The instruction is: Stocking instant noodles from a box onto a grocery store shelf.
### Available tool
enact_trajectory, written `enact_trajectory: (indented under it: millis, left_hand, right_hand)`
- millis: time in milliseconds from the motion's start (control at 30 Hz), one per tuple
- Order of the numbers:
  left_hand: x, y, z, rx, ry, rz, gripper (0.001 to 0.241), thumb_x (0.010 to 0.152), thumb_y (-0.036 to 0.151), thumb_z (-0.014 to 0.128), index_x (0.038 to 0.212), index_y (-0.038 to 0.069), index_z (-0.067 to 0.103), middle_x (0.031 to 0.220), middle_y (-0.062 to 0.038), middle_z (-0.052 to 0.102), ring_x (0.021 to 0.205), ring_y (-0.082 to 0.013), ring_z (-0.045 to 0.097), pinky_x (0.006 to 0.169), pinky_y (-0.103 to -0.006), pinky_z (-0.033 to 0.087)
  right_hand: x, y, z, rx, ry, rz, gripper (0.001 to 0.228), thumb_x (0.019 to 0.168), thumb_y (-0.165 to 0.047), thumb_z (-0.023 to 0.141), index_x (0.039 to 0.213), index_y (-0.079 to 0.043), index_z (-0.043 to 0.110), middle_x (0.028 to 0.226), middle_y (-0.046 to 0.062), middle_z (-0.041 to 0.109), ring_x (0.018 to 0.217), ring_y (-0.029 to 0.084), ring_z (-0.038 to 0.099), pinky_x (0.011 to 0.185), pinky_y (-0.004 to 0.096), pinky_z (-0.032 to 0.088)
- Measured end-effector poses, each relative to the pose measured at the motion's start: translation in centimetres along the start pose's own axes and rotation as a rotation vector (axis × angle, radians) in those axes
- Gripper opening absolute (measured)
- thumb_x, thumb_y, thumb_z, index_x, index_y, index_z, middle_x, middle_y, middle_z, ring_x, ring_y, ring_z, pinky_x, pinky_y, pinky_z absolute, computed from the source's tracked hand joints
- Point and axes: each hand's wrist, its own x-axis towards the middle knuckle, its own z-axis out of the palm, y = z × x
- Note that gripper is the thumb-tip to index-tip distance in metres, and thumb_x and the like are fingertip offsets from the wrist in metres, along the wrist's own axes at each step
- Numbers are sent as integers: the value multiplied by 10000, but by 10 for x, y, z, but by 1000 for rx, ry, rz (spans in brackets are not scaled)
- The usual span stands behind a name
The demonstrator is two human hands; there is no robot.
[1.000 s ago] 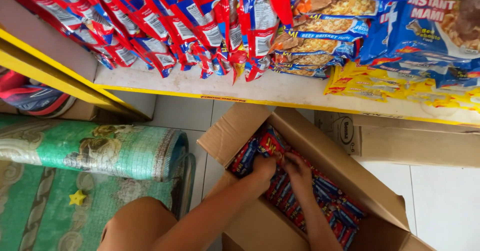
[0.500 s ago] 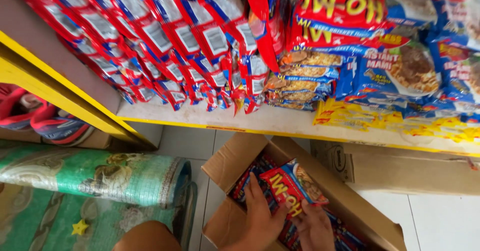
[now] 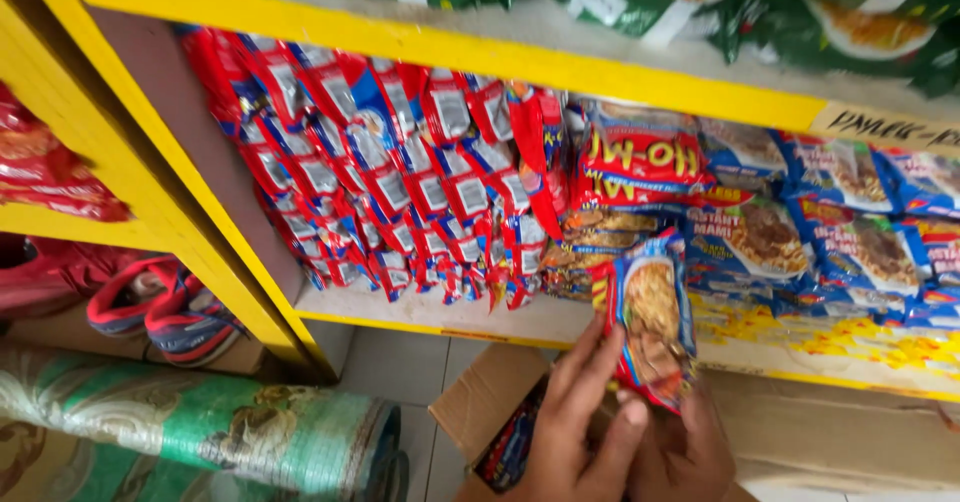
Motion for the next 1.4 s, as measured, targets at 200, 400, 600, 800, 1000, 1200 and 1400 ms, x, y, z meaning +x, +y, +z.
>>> enact_trajectory:
  millis: [200,400,600,800,1000,1200,1400]
  left_hand:
    - [75,37,-26,-126,112,148,539,1065,136,593,1538,-86,457,1584,-297,517,1518,-388,508,1253,-438,376]
    - [121,31,-37,-46,206,150,538,1057,171,602,1498,-99,454,1492,-309,575,1415,-366,592,1168,-408,455]
    - [149,21,-43,89,274,201,482,1073,166,597,1489,-64,513,1428,-281,584,1337,-373,604,1126,-402,485]
    - [152,13,-45,120,240,258,511,1085,147,552,1550,-40,451,1404,-247,485,1278,-345,568,1105,-393,484]
    - [158,1,-42,85,204,306,495,1118,141,501,1567,-52,426,1452,-252,491,1317,-355,572,1163,-399,466]
    - [163,-5,-39,169,183,323,471,1117,150,502,1524,-82,456,1552,-296,497,1449,-425,525,1222,-444,427]
    - [161,9,-47,248,304,326,457,1085,158,520,1480,-71,504,1519,-262,556,1409,-404,546,1222,-449,403]
  right_hand:
    - [74,-49,52,-468,20,-376,405,996,-42,620,1384,62,575,1344,175,662,1260,238,651,1089,357,502]
    - [122,-43,73,-690,-1,-539,454,985,-82,645,1403,61,537,1297,269,654,1190,392,679,989,408,529]
    - [154,-39,94,-741,-8,-609,502,1019,-88,622,1486,58,507,1358,301,627,1211,452,650,986,453,533]
    - [173,-23,98,-782,-9,-525,487,1014,-97,629,1462,61,521,1248,291,660,1100,447,675,906,470,547]
    - [186,-20,97,-857,-45,-494,486,991,-107,604,1433,86,540,1241,299,643,1145,468,613,953,499,502]
    - [202,-11,93,-930,-47,-620,421,973,-88,583,1365,65,597,1334,239,651,1341,441,528,1129,495,427]
    - [197,-27,99,-898,-48,-607,360,1014,-105,625,1334,59,627,1319,250,657,1298,461,541,1111,524,416]
